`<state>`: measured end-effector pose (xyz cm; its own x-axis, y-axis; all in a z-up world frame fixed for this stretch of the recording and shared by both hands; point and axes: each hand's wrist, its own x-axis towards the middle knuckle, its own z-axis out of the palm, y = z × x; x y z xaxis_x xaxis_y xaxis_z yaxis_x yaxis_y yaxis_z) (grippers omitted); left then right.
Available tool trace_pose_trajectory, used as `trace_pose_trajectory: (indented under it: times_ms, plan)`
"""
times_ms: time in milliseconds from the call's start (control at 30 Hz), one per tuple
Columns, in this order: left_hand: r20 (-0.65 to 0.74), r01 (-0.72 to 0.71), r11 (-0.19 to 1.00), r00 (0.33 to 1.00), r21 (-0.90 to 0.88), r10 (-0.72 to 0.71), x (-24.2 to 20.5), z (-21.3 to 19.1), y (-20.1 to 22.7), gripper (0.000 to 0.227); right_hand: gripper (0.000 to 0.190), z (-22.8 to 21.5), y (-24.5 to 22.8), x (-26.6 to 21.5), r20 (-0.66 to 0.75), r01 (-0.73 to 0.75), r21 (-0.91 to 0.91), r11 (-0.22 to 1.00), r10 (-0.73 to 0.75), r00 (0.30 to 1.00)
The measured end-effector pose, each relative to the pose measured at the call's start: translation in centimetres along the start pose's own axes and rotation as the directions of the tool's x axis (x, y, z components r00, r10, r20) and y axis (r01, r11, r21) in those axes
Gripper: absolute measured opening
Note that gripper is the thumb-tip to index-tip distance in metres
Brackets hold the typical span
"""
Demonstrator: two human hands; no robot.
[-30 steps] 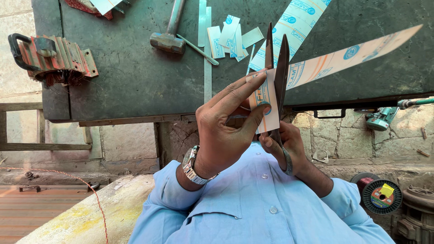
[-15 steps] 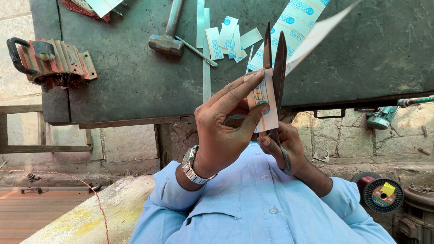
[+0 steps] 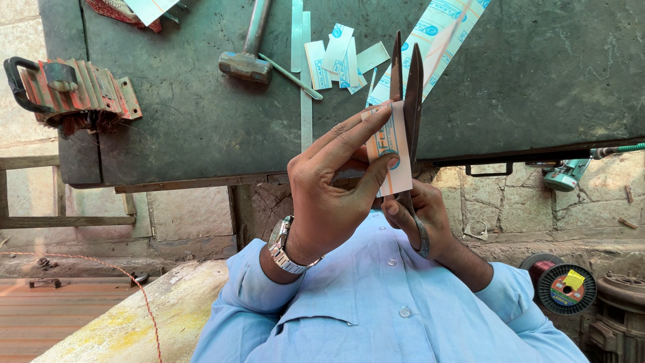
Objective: The person uses shears to cut a roll of printed labels into small rectangular pieces on a metal workbench. Cut pieces are placed in a growing pile on the table.
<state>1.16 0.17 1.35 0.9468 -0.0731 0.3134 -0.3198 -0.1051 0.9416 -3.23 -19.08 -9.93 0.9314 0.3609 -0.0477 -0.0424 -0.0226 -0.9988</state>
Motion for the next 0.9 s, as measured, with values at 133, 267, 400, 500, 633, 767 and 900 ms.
trace_pose_trajectory:
  times_ms: [133, 267, 400, 500, 633, 767, 900]
  plan:
    - [0.0, -0.002, 1.0, 1.0, 0.005, 0.002, 0.3, 0.0, -0.2, 0.054, 0.046, 0.0, 0.2, 0.2, 0.002, -0.01, 0.032, 0.999, 0.01, 1.0]
    - [-0.004, 0.018, 0.999, 1.0, 0.033, -0.018, 0.8, 0.0, -0.5, 0.055, 0.044, -0.1, 0.4, 0.5, -0.017, -0.033, 0.043, 0.999, 0.034, 0.999]
    - [-0.007, 0.029, 0.999, 1.0, 0.035, -0.028, 1.6, 0.0, -1.0, 0.056, 0.044, -0.2, 0.6, 1.2, -0.004, -0.031, 0.074, 0.997, 0.031, 1.0]
    - [-0.002, 0.05, 0.998, 0.999, 0.034, -0.05, 2.1, 0.0, -1.4, 0.055, 0.044, -0.2, 0.7, 1.7, -0.007, -0.042, 0.104, 0.994, 0.043, 0.999]
    - [-0.008, 0.076, 0.996, 0.997, 0.04, -0.076, 3.3, 0.0, -2.3, 0.054, 0.044, -0.4, 0.8, 2.7, -0.023, -0.105, 0.159, 0.982, 0.11, 0.994]
    - [-0.001, 0.102, 0.995, 0.995, 0.021, -0.102, 4.5, 0.1, -4.7, 0.054, 0.041, -0.9, 1.8, 4.2, -0.045, -0.198, 0.175, 0.964, 0.209, 0.977]
    - [-0.046, 0.234, 0.971, 0.971, -0.04, -0.236, 6.2, -0.6, -8.3, 0.053, 0.037, -1.9, 3.7, 5.8, -0.125, -0.318, 0.196, 0.928, 0.345, 0.93]
